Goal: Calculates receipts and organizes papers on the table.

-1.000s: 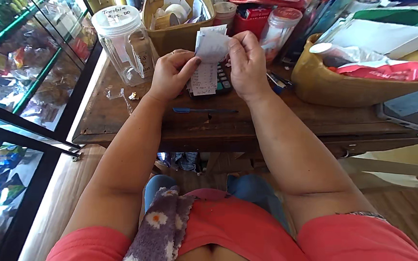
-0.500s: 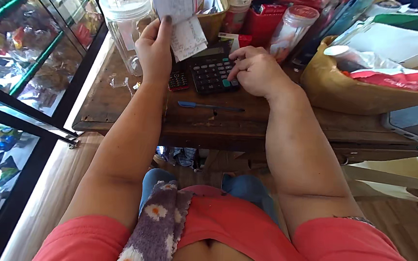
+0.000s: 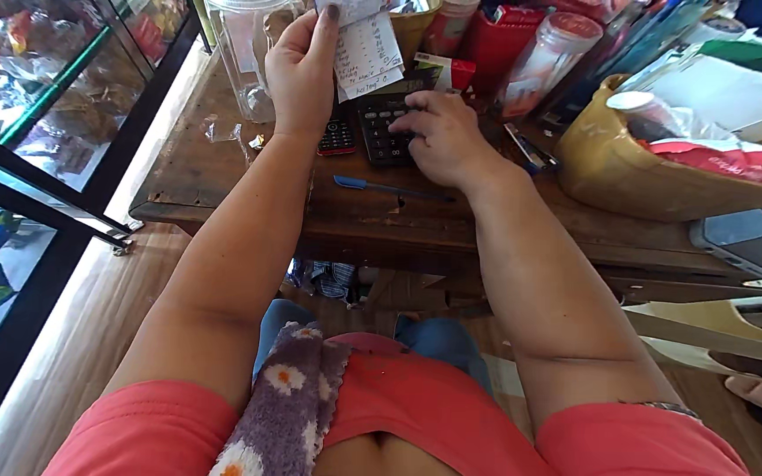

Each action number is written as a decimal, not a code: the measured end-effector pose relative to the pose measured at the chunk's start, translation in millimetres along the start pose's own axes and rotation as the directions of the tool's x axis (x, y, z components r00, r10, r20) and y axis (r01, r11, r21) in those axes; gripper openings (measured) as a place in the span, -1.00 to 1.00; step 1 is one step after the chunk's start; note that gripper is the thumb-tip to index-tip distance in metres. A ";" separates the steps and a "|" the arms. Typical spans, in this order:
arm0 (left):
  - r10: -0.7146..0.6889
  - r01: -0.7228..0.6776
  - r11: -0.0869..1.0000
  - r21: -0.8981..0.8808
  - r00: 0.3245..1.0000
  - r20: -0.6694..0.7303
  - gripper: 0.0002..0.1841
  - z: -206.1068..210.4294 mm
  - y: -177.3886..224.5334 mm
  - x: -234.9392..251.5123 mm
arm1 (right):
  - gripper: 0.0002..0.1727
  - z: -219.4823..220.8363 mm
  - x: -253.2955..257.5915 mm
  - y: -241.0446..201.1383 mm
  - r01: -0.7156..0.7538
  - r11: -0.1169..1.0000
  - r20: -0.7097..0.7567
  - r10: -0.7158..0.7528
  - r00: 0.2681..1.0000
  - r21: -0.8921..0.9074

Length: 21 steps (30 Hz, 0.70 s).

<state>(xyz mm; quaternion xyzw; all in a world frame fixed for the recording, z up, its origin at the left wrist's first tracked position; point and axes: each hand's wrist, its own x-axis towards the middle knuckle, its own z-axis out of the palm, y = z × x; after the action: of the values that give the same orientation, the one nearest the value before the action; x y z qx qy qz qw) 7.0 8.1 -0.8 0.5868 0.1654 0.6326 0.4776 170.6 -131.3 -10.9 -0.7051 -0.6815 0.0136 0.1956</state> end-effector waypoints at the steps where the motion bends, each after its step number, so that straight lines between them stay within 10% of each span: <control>1: 0.002 -0.002 1.000 0.001 1.000 0.005 -0.75 0.2 0.6 -0.7 | -0.53 1.1 1.1 -2.8 -0.011 1.000 0.033 0.011 0.999 -0.011; 21: 0.010 -0.011 0.999 0.038 1.000 0.023 -0.77 0.6 1.6 -3.6 | -0.48 10.6 8.4 -3.7 -0.037 0.996 0.013 0.039 0.999 -0.077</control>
<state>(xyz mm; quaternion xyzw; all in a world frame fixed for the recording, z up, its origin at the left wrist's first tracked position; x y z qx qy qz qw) 6.4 4.2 -1.5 0.6037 0.1689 0.6252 0.4649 164.6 -120.5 -17.5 -0.7247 -0.6694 -0.0034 0.1631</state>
